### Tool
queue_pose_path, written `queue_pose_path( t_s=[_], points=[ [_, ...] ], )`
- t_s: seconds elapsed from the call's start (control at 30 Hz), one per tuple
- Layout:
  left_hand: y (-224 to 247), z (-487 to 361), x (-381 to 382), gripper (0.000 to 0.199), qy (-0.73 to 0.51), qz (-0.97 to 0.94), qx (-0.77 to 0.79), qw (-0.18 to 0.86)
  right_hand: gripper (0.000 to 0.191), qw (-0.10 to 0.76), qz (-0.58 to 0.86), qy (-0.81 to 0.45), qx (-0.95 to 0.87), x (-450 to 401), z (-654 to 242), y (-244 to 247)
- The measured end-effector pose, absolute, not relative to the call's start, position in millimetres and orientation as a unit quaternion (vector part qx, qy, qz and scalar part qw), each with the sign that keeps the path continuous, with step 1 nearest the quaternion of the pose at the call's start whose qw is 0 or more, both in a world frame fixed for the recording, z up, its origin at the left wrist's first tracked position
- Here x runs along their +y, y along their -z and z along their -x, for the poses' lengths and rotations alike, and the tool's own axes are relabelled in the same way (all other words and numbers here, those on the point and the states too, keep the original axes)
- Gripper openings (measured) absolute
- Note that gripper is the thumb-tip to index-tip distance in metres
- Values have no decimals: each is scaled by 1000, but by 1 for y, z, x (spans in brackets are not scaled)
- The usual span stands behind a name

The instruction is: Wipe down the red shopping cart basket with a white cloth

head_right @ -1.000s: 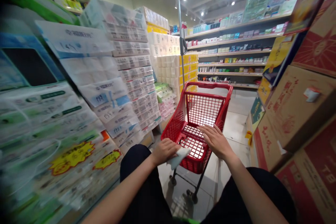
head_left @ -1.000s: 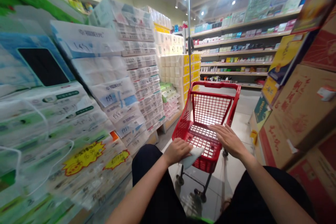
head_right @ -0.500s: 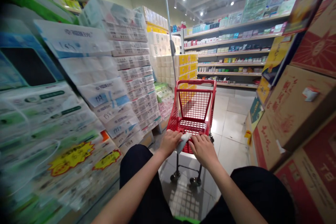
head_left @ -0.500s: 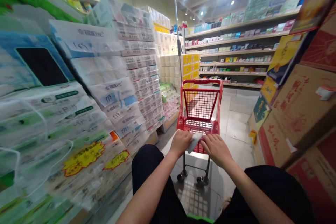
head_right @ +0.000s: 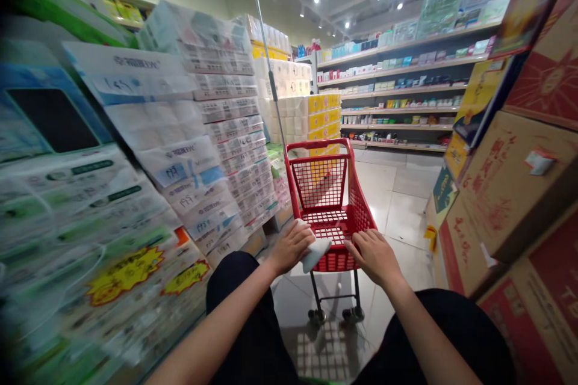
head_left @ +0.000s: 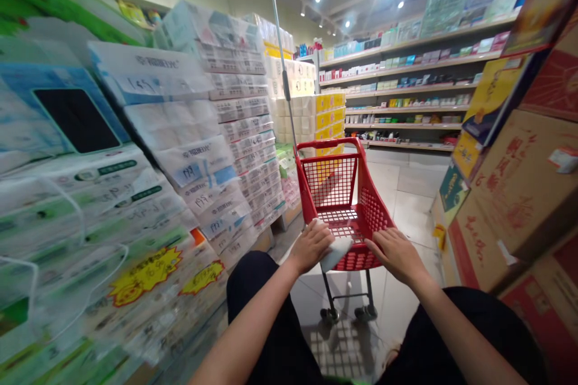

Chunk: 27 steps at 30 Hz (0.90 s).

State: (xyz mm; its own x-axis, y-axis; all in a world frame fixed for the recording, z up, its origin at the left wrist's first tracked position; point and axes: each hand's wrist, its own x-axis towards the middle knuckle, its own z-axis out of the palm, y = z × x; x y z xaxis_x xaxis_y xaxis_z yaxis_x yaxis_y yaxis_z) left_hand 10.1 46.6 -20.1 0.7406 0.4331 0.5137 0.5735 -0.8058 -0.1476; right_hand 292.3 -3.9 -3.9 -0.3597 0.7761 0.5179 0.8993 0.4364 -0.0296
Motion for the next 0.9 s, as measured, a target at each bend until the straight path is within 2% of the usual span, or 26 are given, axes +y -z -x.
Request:
queue_pose_path(
  t_s=[0.2, 0.47, 0.7, 0.9],
  points=[
    [40, -64, 27, 23, 287, 882, -335, 167, 31, 253, 519, 133, -805, -12, -247, 18],
    [12, -49, 45, 29, 210, 942, -212, 155, 31, 298, 494, 32, -816, -21, -289, 23],
    [-2, -38, 85, 36, 244, 886, -375, 124, 37, 282, 506, -10, -815, -21, -320, 3],
    [-4, -72, 68, 39, 276, 865, -408, 97, 35, 234, 569, 53, -787, -15, -298, -4]
  ],
)
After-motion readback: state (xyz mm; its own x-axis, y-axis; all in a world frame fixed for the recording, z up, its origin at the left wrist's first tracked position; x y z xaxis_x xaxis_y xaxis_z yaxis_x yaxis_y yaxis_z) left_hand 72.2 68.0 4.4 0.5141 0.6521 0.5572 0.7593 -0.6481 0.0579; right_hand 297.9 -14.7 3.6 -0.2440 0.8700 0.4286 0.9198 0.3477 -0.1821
